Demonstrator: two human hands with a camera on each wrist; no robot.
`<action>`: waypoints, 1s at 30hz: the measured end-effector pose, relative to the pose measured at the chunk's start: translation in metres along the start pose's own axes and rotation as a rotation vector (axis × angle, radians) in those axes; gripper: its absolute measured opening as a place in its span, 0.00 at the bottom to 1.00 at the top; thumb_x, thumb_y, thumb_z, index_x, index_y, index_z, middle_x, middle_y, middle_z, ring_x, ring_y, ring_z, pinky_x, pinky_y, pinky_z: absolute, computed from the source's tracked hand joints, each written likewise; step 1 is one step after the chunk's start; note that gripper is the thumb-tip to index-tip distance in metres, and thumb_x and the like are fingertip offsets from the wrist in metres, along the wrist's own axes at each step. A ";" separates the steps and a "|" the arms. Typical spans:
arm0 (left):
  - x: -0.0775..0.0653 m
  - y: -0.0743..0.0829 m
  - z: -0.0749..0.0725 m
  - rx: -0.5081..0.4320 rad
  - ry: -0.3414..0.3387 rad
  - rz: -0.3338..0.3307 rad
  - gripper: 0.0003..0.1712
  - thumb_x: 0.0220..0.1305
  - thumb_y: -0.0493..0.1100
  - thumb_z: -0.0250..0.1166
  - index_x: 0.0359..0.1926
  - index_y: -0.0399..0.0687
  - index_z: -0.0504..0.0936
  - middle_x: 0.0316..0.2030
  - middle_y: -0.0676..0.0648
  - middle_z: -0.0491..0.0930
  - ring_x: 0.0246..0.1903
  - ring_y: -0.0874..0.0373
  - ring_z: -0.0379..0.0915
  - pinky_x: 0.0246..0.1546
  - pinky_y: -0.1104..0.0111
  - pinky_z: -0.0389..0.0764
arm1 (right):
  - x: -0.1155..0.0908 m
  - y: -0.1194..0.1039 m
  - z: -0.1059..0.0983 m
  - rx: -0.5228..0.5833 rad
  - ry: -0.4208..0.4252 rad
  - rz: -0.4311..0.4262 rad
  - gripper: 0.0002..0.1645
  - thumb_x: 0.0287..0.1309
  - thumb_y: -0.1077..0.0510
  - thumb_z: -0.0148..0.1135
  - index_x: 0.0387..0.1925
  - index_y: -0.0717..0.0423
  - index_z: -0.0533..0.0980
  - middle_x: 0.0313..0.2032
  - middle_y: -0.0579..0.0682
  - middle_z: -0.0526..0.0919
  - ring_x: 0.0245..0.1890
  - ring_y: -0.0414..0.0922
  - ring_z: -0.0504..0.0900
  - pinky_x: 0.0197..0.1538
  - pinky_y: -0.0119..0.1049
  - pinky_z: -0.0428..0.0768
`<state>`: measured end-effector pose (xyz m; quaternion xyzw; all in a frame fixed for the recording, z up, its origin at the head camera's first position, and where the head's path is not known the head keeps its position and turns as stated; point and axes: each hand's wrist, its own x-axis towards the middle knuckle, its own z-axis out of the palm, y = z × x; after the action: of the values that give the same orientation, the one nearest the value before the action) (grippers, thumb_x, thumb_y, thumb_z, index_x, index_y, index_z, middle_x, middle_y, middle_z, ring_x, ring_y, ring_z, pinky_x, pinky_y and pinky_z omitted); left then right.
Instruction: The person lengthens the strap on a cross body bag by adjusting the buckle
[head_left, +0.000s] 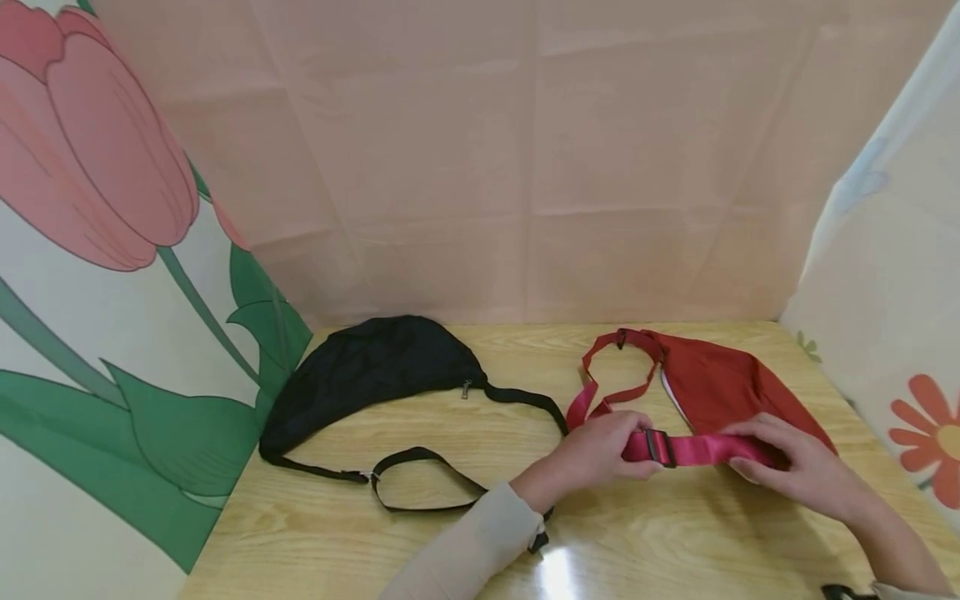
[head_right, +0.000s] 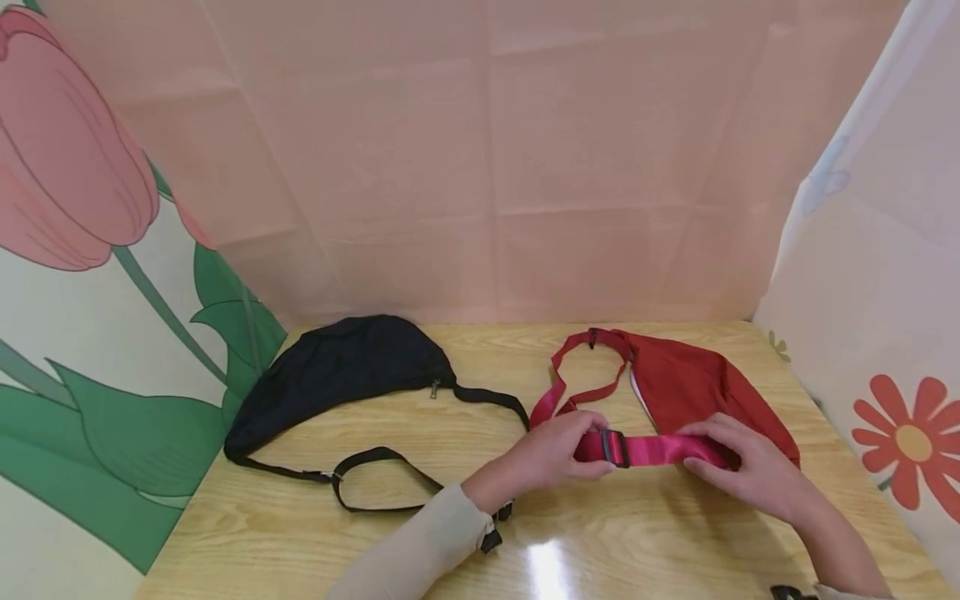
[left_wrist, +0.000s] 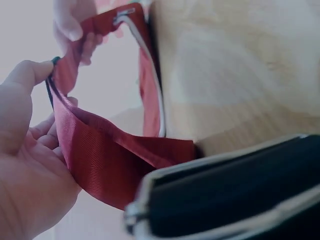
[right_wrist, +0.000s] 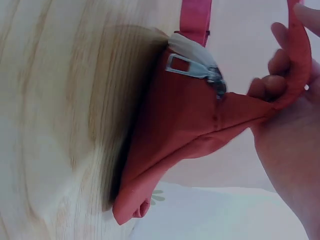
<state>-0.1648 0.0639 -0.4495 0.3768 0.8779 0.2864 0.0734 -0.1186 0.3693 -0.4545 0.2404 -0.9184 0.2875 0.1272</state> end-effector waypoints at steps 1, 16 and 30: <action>0.000 0.001 0.002 0.042 -0.002 0.003 0.29 0.64 0.60 0.70 0.61 0.57 0.74 0.48 0.65 0.77 0.41 0.77 0.68 0.39 0.86 0.69 | -0.001 0.001 0.000 -0.010 -0.017 0.006 0.25 0.50 0.62 0.78 0.49 0.37 0.82 0.43 0.36 0.80 0.42 0.30 0.73 0.44 0.21 0.66; -0.001 0.011 0.021 0.396 -0.136 0.098 0.25 0.64 0.61 0.69 0.58 0.64 0.75 0.47 0.68 0.79 0.40 0.77 0.71 0.41 0.81 0.71 | -0.007 0.018 -0.002 -0.026 -0.226 0.034 0.13 0.57 0.56 0.75 0.39 0.34 0.81 0.36 0.31 0.81 0.37 0.31 0.76 0.38 0.24 0.73; -0.003 0.011 0.019 0.359 -0.241 0.049 0.17 0.72 0.58 0.62 0.58 0.66 0.79 0.37 0.69 0.79 0.37 0.77 0.71 0.36 0.80 0.73 | -0.004 0.029 -0.006 0.022 -0.475 0.113 0.09 0.66 0.53 0.66 0.46 0.49 0.82 0.41 0.37 0.84 0.40 0.26 0.76 0.38 0.30 0.78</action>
<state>-0.1499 0.0762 -0.4592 0.4363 0.8903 0.0803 0.1025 -0.1297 0.3948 -0.4643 0.2508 -0.9313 0.2395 -0.1114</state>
